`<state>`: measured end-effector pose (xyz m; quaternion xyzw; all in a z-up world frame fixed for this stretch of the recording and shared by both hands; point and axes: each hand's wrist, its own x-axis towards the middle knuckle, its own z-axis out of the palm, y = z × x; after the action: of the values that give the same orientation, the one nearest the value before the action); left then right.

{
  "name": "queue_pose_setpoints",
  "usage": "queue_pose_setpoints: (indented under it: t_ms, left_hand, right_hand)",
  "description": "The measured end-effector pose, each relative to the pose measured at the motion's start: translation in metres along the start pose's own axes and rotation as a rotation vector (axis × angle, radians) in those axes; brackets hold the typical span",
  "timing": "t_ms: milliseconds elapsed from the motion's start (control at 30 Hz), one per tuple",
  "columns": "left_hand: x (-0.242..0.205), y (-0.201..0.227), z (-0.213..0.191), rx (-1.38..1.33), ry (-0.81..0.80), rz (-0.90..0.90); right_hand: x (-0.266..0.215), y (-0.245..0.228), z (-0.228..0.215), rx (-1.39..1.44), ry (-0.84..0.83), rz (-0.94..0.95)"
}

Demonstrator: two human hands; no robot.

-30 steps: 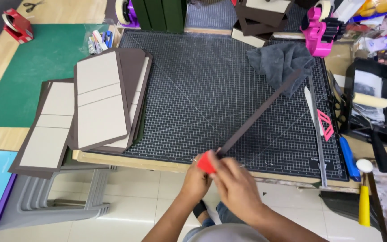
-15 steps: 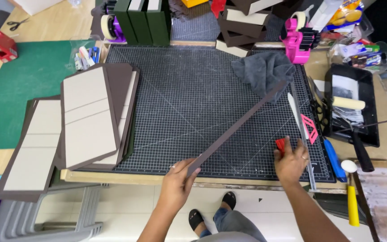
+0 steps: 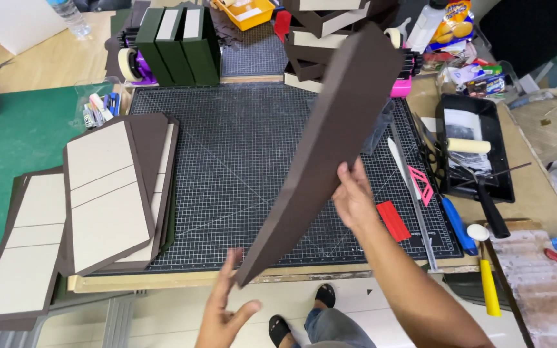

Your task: The person assembles cardboard storage components by applying adhesive with a roller and pressing the sections together using a red scraper tool.

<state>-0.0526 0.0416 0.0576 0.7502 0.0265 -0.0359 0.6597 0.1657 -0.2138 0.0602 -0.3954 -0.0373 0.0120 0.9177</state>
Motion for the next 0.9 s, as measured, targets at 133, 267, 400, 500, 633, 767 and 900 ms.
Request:
queue_pose_setpoints:
  t_ms: [133, 267, 400, 500, 633, 767, 900]
  left_hand:
    - [0.001, -0.019, -0.036, -0.049, 0.118, 0.274]
    - [0.006, 0.01, -0.061, -0.056, 0.364, 0.341]
    - [0.032, 0.064, -0.048, 0.257, 0.181, 0.432]
    - [0.066, 0.092, -0.008, 0.52, -0.151, 0.007]
    - [0.111, 0.074, 0.035, 0.67, -0.298, 0.004]
    - [0.139, 0.094, 0.061, 0.73, -0.36, 0.004]
    - [0.176, 0.095, 0.087, 0.697, -0.415, 0.074]
  right_hand:
    - [0.01, -0.048, 0.018, -0.547, -0.295, -0.278]
    - [0.009, -0.043, 0.01, -1.608, -0.828, -0.669]
    - [0.015, -0.008, -0.028, -1.849, -1.197, -0.815]
    - [0.007, -0.004, -0.033, -1.791, -1.151, -0.827]
    - [-0.003, -0.017, -0.051, -1.693, -1.097, -0.725]
    - [-0.022, -0.03, -0.146, -1.811, -0.066, -0.553]
    - [-0.069, -0.008, -0.238, -2.143, 0.453, -0.12]
